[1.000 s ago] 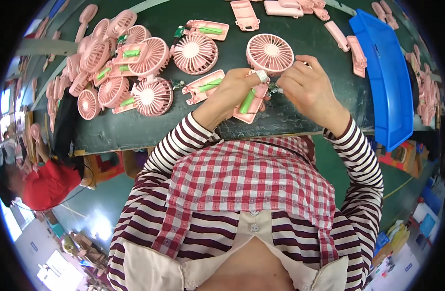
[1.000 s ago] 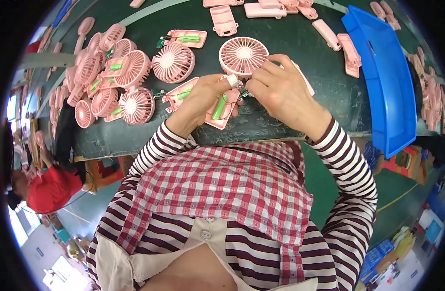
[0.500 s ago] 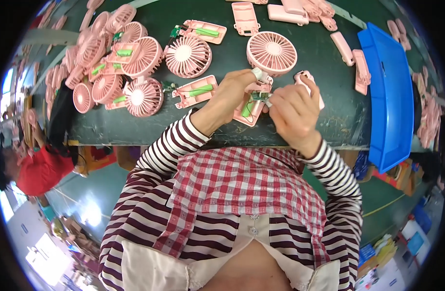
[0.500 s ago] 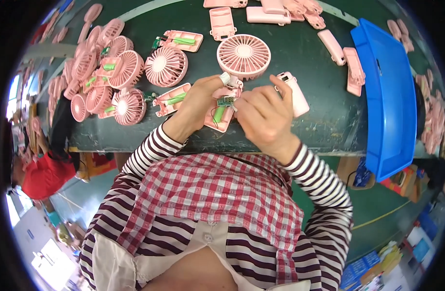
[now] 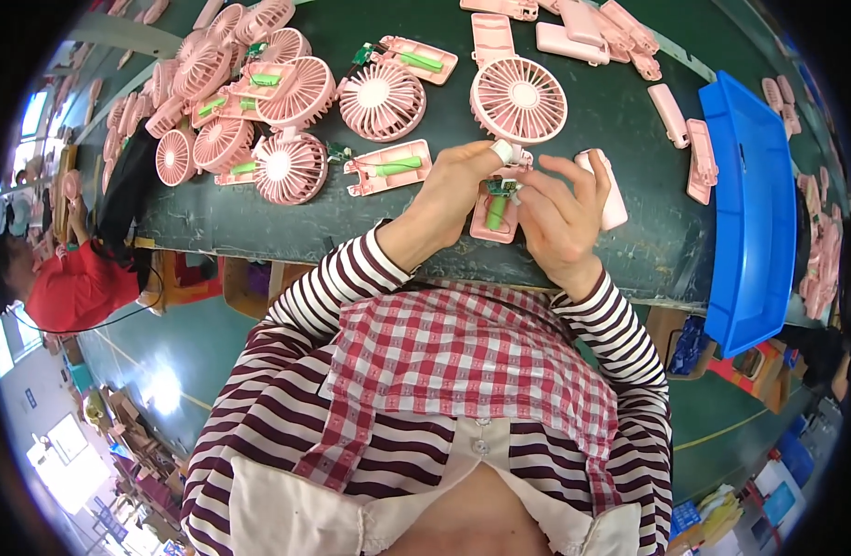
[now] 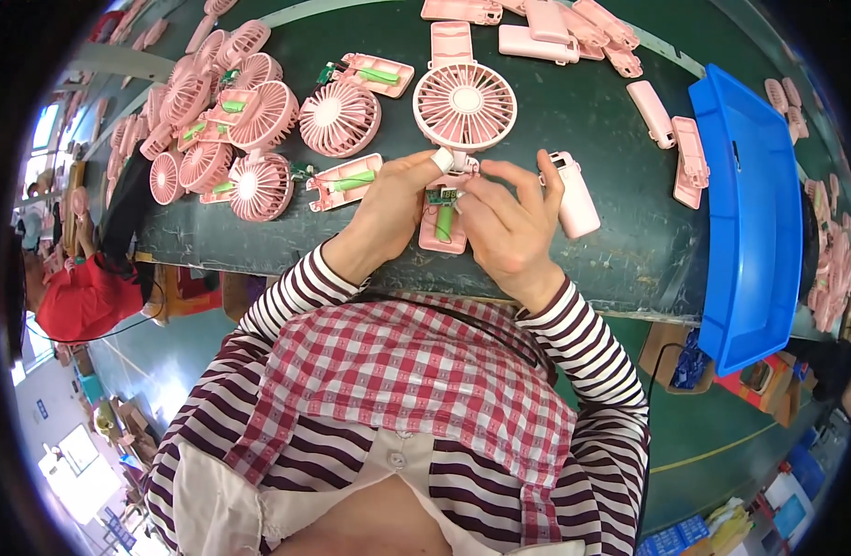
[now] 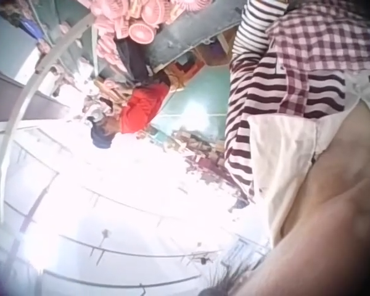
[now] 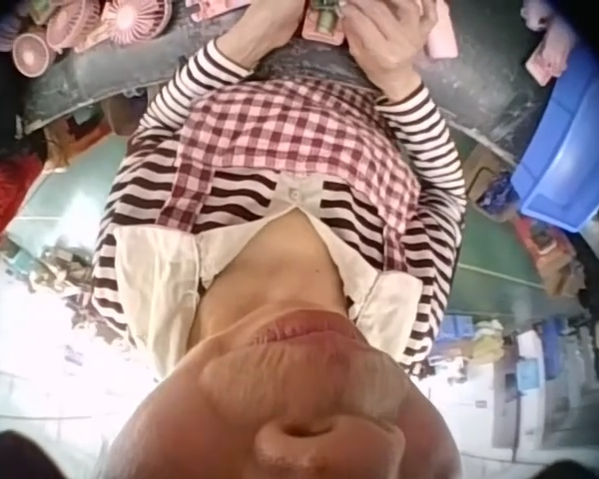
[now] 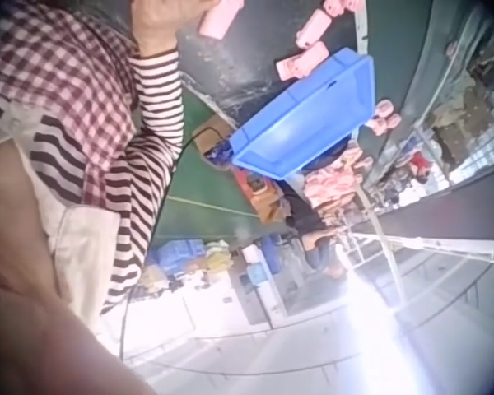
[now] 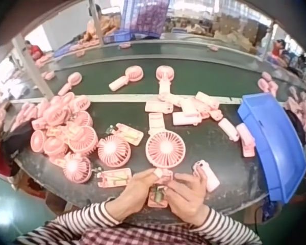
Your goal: The person assembles portable mini fans by positioning the internal wiring, circuit boards, and batteries into the plastic handle casings, snapping the casing covers together by hand, and placing the assembled fans onto the conveyor belt.
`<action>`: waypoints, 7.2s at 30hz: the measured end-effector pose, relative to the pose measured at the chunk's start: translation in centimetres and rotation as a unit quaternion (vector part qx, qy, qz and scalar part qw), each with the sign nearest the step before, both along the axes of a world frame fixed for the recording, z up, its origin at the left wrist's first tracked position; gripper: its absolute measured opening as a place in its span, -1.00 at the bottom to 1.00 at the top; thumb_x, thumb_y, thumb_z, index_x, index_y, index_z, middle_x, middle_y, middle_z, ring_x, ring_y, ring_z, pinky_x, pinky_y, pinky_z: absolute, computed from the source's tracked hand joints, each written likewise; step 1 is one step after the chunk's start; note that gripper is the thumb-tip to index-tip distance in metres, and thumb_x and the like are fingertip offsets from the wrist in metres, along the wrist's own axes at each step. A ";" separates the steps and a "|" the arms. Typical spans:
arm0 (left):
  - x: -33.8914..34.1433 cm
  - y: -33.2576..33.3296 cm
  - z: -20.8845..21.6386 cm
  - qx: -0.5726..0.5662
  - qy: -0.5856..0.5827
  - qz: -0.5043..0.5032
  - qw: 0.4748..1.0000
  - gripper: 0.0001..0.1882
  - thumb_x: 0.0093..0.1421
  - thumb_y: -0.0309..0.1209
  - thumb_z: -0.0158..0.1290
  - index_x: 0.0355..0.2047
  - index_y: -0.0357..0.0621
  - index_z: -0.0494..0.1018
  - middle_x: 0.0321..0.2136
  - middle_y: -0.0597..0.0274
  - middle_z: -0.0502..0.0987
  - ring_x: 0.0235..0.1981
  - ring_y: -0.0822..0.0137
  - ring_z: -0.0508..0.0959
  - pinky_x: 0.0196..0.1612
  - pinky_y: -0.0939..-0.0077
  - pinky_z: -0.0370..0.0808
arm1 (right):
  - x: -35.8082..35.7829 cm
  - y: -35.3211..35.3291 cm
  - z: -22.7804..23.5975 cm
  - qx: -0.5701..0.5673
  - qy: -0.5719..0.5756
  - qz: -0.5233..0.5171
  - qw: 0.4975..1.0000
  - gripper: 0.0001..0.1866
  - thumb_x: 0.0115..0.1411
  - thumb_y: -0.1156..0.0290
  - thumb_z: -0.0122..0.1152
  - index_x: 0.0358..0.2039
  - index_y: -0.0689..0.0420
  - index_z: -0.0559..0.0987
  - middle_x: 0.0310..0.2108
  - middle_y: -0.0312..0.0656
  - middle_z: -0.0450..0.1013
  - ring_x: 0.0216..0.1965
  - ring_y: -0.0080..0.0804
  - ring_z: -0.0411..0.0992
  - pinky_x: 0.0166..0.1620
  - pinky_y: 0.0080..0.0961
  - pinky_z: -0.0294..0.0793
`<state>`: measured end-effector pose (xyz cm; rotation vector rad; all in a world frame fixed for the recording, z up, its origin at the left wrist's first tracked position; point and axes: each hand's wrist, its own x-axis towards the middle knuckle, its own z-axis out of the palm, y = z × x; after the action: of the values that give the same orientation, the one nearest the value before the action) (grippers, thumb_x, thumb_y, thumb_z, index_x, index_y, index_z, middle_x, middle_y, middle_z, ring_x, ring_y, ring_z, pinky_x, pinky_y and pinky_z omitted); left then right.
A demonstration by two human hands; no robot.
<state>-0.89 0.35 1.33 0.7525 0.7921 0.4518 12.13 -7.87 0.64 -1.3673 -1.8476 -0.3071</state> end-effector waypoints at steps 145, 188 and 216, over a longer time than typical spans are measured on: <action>0.1 0.9 -1.3 0.048 -0.014 -0.017 0.999 -0.83 0.13 -0.48 -0.01 -0.28 -0.30 0.42 -0.42 0.19 0.52 -0.44 0.40 0.53 -0.38 0.54 0.50 | -2.5 -0.2 -1.0 -0.299 0.424 -0.150 0.842 -0.30 -0.14 0.31 0.29 -0.03 0.40 0.26 -0.24 -0.04 0.32 -0.35 -0.24 0.40 -0.31 -0.40 0.40; -0.2 1.3 0.2 0.075 0.025 -0.051 0.996 -0.80 0.07 -0.50 0.03 -0.30 -0.37 0.47 -0.42 0.15 0.53 -0.46 0.42 0.52 -0.42 0.56 0.50 | 1.1 -1.8 -0.4 -0.089 -0.052 0.052 0.993 -0.48 -0.23 0.56 0.26 -0.16 0.32 0.39 -0.17 0.08 0.42 -0.24 -0.08 0.44 -0.09 -0.22 0.41; 0.0 1.1 -2.6 0.019 0.022 -0.103 0.994 -0.79 0.08 -0.57 -0.07 -0.26 -0.38 0.42 -0.38 0.11 0.51 -0.43 0.33 0.54 -0.38 0.45 0.54 | 2.1 -4.0 -0.1 -0.132 -0.020 0.025 0.991 -0.49 -0.12 0.37 0.12 -0.10 0.22 0.34 -0.28 -0.13 0.32 -0.29 -0.22 0.30 -0.22 -0.32 0.24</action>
<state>-0.86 1.45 -1.30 0.8725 0.7400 0.2648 14.26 -11.87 0.53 -1.4978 -2.0069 -0.0652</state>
